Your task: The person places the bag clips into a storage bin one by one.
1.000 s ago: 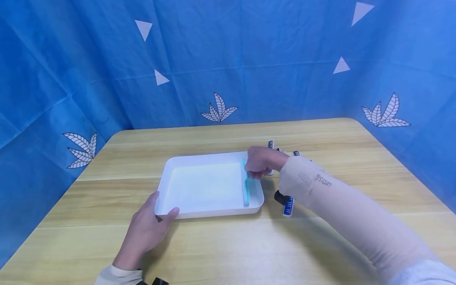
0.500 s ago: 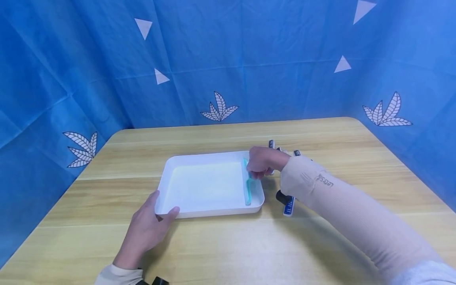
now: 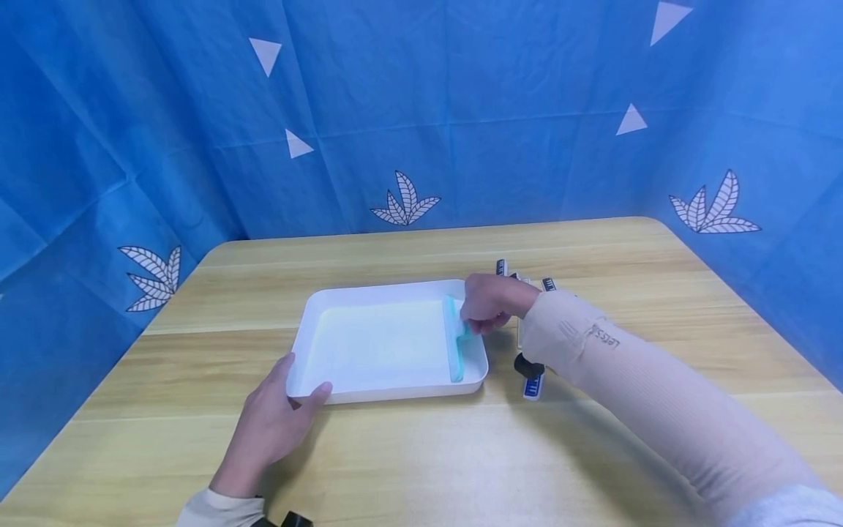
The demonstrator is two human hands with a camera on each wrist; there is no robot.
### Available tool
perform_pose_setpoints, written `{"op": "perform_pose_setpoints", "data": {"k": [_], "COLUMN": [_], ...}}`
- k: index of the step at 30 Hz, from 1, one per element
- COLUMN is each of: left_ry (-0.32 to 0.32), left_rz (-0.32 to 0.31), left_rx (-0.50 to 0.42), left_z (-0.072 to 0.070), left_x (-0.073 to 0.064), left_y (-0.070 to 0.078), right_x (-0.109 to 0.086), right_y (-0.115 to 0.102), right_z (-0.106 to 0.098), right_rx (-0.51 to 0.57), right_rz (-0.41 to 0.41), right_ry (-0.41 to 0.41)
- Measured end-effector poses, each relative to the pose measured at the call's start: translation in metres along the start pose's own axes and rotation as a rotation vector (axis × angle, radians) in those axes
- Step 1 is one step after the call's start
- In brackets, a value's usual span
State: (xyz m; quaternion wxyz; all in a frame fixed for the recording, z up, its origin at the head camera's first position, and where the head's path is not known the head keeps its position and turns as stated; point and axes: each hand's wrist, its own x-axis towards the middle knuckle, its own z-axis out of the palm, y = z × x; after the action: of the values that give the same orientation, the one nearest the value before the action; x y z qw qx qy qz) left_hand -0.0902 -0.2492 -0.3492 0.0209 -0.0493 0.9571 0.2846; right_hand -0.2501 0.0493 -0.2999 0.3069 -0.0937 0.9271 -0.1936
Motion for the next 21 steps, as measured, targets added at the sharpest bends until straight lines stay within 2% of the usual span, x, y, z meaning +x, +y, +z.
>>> {"op": "perform_pose_setpoints", "data": {"k": [13, 21], "left_ry": [-0.007, 0.007], "left_rz": [-0.018, 0.004], "left_rx": [-0.007, -0.008], "left_z": [0.0002, 0.0011], "left_x": [-0.0001, -0.0003], "left_y": [-0.0003, -0.0017], "right_x": [-0.002, -0.0045], "right_y": [0.0, 0.0004], "right_z": [0.0017, 0.001], "right_rx": [-0.012, -0.013], "right_rz": [0.005, -0.002], "right_ry": [-0.003, -0.008]}}
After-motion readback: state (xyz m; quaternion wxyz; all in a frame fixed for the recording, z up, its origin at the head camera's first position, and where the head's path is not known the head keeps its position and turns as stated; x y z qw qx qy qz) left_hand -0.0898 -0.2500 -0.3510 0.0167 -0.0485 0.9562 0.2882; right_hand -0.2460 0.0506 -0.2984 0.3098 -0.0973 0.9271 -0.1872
